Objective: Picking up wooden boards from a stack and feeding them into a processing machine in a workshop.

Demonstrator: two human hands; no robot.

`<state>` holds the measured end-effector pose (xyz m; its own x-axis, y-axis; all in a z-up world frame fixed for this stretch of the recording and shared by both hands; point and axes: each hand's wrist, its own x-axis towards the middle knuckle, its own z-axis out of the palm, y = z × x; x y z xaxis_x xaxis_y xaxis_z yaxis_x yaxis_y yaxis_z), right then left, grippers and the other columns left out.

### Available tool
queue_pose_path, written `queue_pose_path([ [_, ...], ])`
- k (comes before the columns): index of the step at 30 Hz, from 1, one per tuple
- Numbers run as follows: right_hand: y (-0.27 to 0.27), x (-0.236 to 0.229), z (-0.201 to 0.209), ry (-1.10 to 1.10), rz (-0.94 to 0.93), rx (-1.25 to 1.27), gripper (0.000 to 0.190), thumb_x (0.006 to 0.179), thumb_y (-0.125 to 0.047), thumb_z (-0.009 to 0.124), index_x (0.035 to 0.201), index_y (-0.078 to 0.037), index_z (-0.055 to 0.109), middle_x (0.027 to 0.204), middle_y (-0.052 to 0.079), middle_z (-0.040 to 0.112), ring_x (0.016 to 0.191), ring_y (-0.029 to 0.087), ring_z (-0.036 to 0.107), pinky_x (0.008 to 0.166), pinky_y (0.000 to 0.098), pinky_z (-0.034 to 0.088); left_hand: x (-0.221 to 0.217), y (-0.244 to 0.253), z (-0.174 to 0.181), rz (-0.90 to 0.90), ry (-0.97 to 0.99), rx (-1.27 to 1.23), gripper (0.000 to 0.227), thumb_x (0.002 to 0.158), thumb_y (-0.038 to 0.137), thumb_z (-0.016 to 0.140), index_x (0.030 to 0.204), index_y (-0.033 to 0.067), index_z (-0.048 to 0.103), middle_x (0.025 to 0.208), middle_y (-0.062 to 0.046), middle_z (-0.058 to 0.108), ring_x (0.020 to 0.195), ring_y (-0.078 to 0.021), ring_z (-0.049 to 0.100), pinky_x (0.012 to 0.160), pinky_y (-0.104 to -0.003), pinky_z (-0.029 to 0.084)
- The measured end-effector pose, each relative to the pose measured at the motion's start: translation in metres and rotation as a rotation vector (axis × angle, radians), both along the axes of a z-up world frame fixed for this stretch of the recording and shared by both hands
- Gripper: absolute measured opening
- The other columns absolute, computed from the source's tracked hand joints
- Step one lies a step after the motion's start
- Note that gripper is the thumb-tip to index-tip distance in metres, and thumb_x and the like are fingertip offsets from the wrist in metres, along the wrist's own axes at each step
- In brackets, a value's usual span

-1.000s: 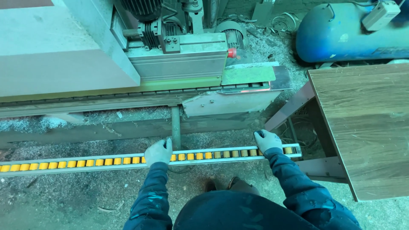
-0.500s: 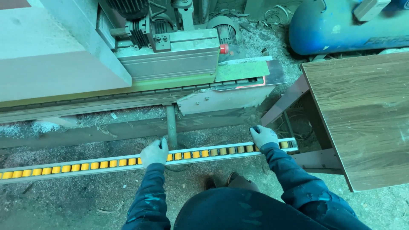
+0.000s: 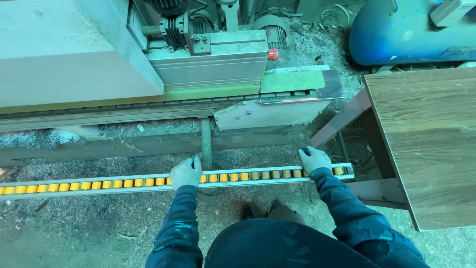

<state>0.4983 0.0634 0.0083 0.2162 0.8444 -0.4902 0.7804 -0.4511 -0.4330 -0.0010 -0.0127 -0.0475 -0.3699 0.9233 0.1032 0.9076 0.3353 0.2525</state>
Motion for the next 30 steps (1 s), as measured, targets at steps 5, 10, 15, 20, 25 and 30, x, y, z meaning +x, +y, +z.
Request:
queue_pose_path([
  [5, -0.002, -0.002, 0.003, -0.005, -0.007, 0.005, 0.044, 0.116, -0.060, 0.065, 0.123, -0.023, 0.088, 0.130, 0.014, 0.089, 0.137, 0.041, 0.079, 0.117, 0.0576, 0.059, -0.002, -0.001, 0.004, -0.011, -0.011, 0.011, 0.058, 0.118, 0.057, 0.058, 0.080, 0.0191, 0.078, 0.074, -0.008, 0.077, 0.073, -0.0285, 0.076, 0.076, -0.046, 0.065],
  [10, -0.003, -0.002, 0.002, -0.018, -0.003, 0.006, 0.046, 0.116, -0.061, 0.063, 0.127, -0.025, 0.088, 0.132, 0.013, 0.089, 0.138, 0.041, 0.079, 0.119, 0.0579, 0.059, 0.000, -0.004, 0.006, -0.013, -0.014, 0.035, 0.056, 0.118, 0.055, 0.058, 0.081, 0.0184, 0.080, 0.073, -0.008, 0.077, 0.071, -0.0294, 0.075, 0.076, -0.046, 0.065],
  [15, 0.000, -0.001, -0.001, -0.009, 0.003, 0.012, 0.047, 0.117, -0.061, 0.064, 0.130, -0.024, 0.089, 0.134, 0.014, 0.089, 0.139, 0.041, 0.078, 0.118, 0.0575, 0.059, -0.002, -0.005, 0.004, -0.037, -0.008, 0.078, 0.055, 0.118, 0.055, 0.061, 0.079, 0.0178, 0.076, 0.071, -0.010, 0.073, 0.071, -0.0311, 0.075, 0.075, -0.047, 0.065],
  [20, -0.002, 0.000, -0.002, 0.019, -0.003, 0.023, 0.047, 0.116, -0.062, 0.065, 0.125, -0.022, 0.089, 0.129, 0.013, 0.089, 0.134, 0.041, 0.079, 0.116, 0.0576, 0.059, -0.002, -0.004, 0.004, -0.014, -0.002, 0.088, 0.054, 0.115, 0.052, 0.064, 0.074, 0.0179, 0.072, 0.067, -0.009, 0.071, 0.067, -0.0307, 0.073, 0.075, -0.047, 0.064],
  [25, -0.008, -0.007, 0.013, 0.055, -0.023, 0.038, 0.043, 0.118, -0.055, 0.067, 0.124, -0.019, 0.089, 0.127, 0.016, 0.089, 0.132, 0.042, 0.080, 0.116, 0.0571, 0.059, -0.002, -0.005, 0.013, -0.022, -0.050, 0.055, 0.055, 0.118, 0.051, 0.062, 0.071, 0.0211, 0.068, 0.065, -0.003, 0.069, 0.064, -0.0236, 0.070, 0.074, -0.039, 0.062],
  [30, -0.011, -0.005, 0.021, 0.059, 0.070, 0.002, 0.043, 0.117, -0.055, 0.064, 0.134, -0.023, 0.086, 0.138, 0.014, 0.088, 0.140, 0.042, 0.076, 0.122, 0.0565, 0.059, -0.004, -0.006, 0.006, -0.002, -0.014, 0.084, 0.057, 0.118, 0.044, 0.063, 0.066, 0.0210, 0.061, 0.055, -0.004, 0.057, 0.056, -0.0231, 0.059, 0.066, -0.039, 0.056],
])
